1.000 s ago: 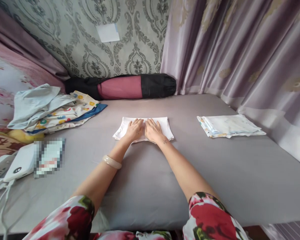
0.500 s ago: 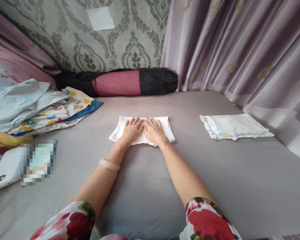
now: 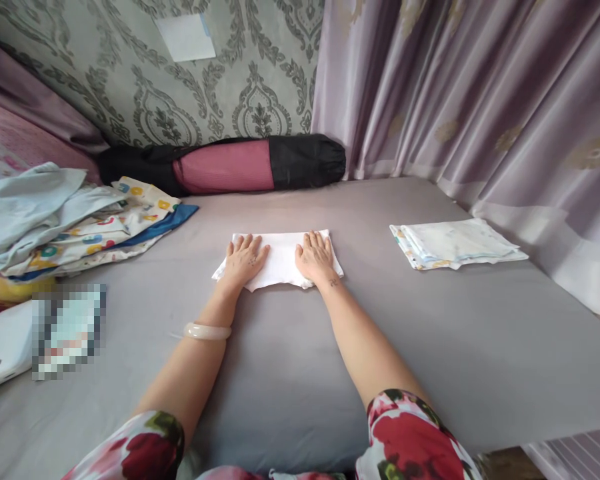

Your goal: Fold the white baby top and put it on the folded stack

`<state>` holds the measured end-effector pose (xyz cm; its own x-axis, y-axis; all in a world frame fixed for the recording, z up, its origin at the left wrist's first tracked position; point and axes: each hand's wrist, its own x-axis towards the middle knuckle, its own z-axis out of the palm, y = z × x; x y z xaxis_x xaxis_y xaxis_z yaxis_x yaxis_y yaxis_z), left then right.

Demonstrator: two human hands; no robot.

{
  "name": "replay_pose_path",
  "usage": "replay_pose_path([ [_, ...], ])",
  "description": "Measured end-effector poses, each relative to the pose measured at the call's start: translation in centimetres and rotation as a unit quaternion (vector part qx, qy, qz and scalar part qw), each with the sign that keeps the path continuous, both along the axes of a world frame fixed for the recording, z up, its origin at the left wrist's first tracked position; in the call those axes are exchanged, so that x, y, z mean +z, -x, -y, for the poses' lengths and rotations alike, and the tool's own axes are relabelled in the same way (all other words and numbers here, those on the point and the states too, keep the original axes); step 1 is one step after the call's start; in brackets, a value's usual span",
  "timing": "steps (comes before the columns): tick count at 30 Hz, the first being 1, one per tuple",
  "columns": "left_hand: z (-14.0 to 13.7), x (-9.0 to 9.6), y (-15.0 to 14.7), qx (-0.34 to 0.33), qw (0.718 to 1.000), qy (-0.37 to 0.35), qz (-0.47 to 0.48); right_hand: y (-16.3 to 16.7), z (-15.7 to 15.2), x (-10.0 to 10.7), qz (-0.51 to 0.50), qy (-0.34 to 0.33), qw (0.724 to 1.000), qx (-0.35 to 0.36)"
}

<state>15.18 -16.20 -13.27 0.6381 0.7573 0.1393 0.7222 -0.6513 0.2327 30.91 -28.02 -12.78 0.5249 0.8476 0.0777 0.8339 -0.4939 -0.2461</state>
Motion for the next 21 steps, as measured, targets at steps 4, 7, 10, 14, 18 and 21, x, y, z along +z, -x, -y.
replay_pose_path([
  [4,0.0,0.2,0.5,0.008,1.0,-0.005,0.003,-0.5,0.4,-0.1,-0.009,-0.001,1.0,-0.026],
  [7,0.0,0.3,0.9,0.014,1.0,-0.006,0.003,-0.8,0.7,-0.1,-0.008,-0.004,0.999,-0.031],
  [10,-0.3,0.3,1.4,0.025,1.0,0.0,-0.004,-1.2,1.0,-0.1,-0.009,-0.002,0.999,-0.039],
  [14,-1.1,0.2,2.3,0.036,0.999,0.025,-0.013,-1.6,1.4,0.0,-0.017,0.008,0.998,-0.058],
  [18,-1.8,0.2,3.2,0.036,0.998,0.043,-0.027,-2.0,1.6,0.2,-0.016,0.039,0.996,-0.079],
  [21,-2.2,0.1,3.7,0.052,0.997,0.042,-0.039,-2.1,1.6,0.4,-0.014,0.073,0.991,-0.111],
])
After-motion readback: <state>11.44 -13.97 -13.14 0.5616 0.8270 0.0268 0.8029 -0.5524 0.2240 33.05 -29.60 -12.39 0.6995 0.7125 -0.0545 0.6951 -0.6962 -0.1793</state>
